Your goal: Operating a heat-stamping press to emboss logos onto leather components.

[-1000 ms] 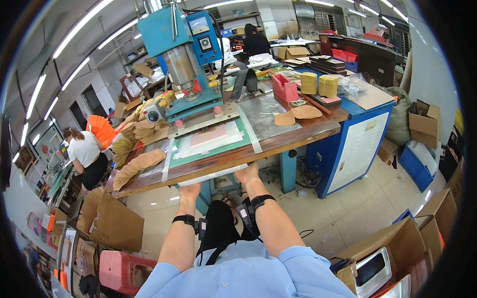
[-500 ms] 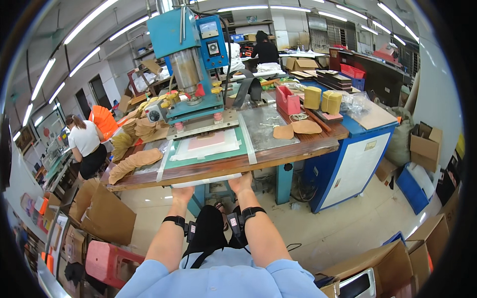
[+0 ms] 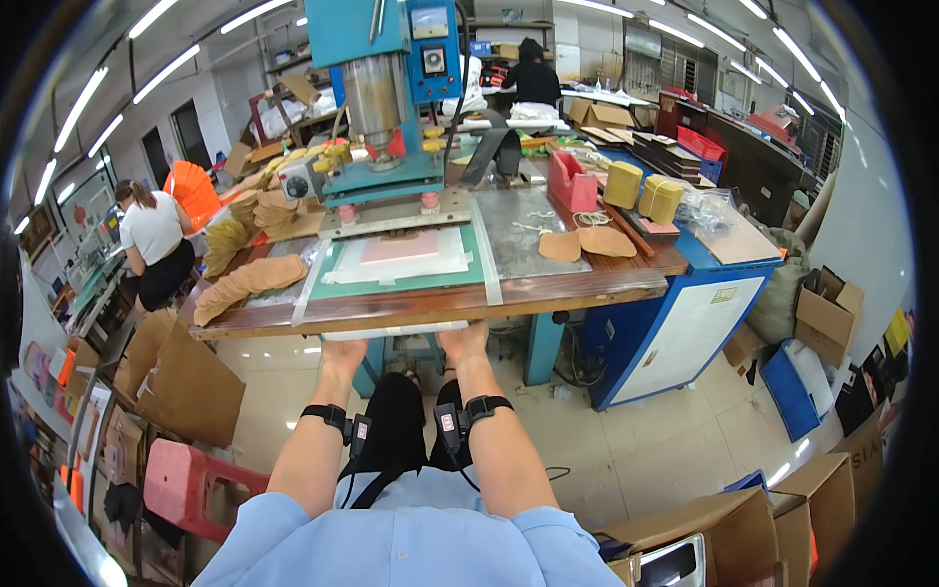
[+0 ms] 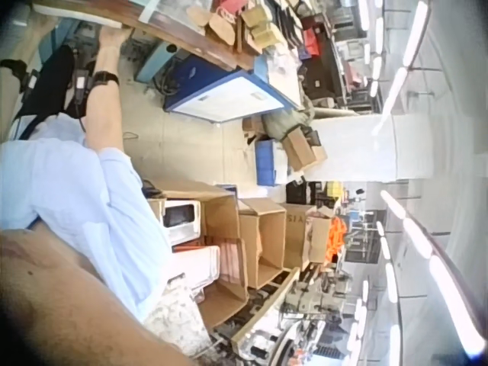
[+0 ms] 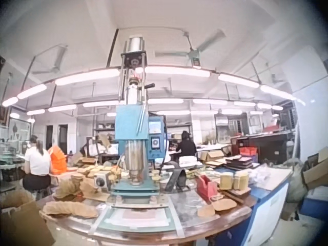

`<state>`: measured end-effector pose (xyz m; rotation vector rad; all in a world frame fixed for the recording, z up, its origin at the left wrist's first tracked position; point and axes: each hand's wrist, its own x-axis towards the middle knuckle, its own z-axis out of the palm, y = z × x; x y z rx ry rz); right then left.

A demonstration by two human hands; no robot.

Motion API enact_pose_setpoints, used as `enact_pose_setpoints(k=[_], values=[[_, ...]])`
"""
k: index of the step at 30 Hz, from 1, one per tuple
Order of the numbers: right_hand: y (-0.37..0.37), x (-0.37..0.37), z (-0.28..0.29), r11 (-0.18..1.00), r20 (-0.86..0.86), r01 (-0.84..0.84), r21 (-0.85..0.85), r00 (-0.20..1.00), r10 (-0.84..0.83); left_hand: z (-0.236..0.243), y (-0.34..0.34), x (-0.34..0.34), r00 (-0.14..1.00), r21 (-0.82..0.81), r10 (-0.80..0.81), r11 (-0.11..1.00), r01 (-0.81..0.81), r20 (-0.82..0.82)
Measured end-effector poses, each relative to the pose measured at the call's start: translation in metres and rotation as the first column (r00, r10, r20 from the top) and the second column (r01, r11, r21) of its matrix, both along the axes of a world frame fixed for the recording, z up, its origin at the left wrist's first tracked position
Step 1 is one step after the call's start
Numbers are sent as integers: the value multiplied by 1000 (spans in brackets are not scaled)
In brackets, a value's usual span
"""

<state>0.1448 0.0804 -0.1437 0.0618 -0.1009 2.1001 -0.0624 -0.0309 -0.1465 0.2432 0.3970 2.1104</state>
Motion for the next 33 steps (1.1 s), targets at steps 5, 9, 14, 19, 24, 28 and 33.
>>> enact_pose_setpoints(k=[5,9,14,19,24,28,33], values=[[8,11,-22,997,145,27,71,989,-37,-7,-3,4,993,86,-37,996,27,109],[-22,66,-14,830,807,-515,215,573,146,0,-31,13,983,-132,-174,975,180,56],[-44,96,100,288,940,-897,335,297,-168,47,-79,43,628,-401,-741,663,632,-237],[-21,49,186,20,690,-869,495,378,-617,138,-48,40,416,-373,-604,773,514,-680],[36,-23,170,-132,248,-904,407,249,-936,134,15,-1,429,-303,-273,953,0,-861],[63,-60,151,-44,112,-972,232,71,-991,127,21,-3,395,-315,-275,948,-37,-877],[64,-79,159,70,166,-988,137,-46,-985,130,14,1,401,-311,-265,949,-53,-877]])
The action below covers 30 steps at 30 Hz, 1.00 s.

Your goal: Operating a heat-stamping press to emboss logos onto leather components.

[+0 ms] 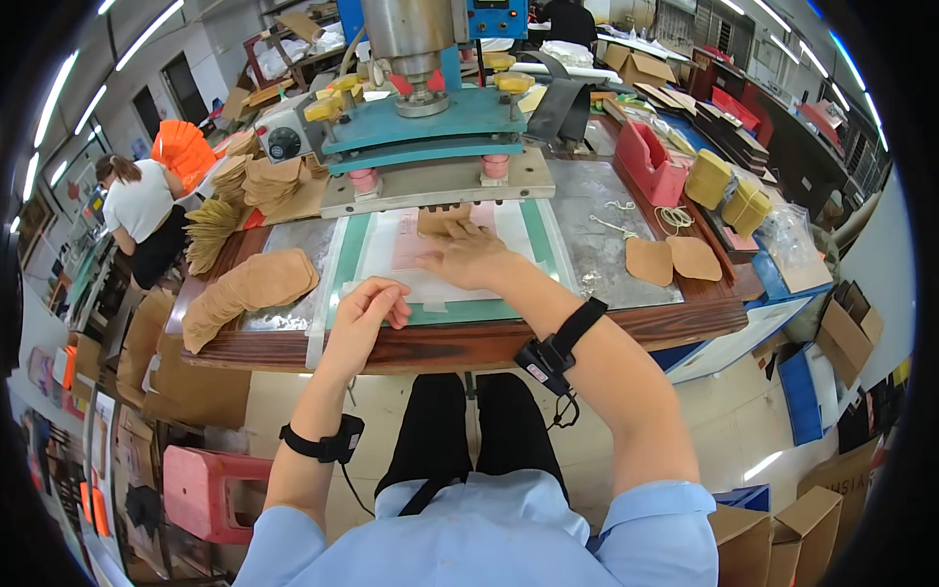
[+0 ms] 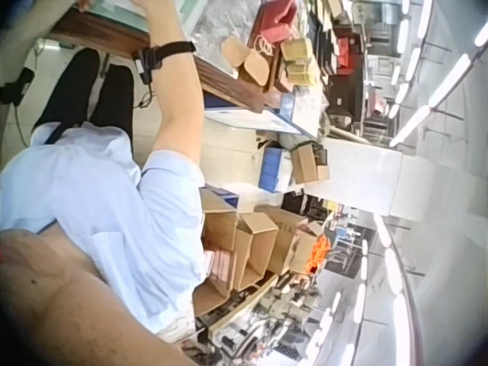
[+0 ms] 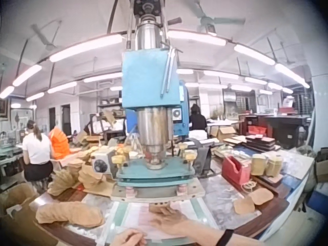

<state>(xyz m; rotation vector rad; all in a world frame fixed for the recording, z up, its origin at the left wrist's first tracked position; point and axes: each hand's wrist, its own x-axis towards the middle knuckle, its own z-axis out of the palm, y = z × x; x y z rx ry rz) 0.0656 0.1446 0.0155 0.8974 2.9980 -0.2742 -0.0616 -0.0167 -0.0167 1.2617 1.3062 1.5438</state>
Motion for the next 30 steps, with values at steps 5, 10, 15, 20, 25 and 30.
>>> enact_pose_setpoints(k=[5,10,15,20,25,30], values=[[18,-1,-17,997,-85,-75,24,993,77,-2,4,-3,997,-30,50,998,-49,62],[-24,29,2,906,-452,-413,89,794,406,5,13,-12,890,-88,95,994,-62,447],[-61,59,-18,877,-598,-475,76,682,421,5,12,-20,949,-113,144,987,-116,282],[-17,145,-6,992,-556,-69,107,823,117,22,-10,-86,938,-93,345,935,-342,16],[19,234,-14,803,-449,423,421,866,-220,40,-29,-171,683,183,537,833,-523,-495],[38,245,-28,774,-428,459,437,863,-270,38,-27,-124,220,456,585,774,-440,-780]])
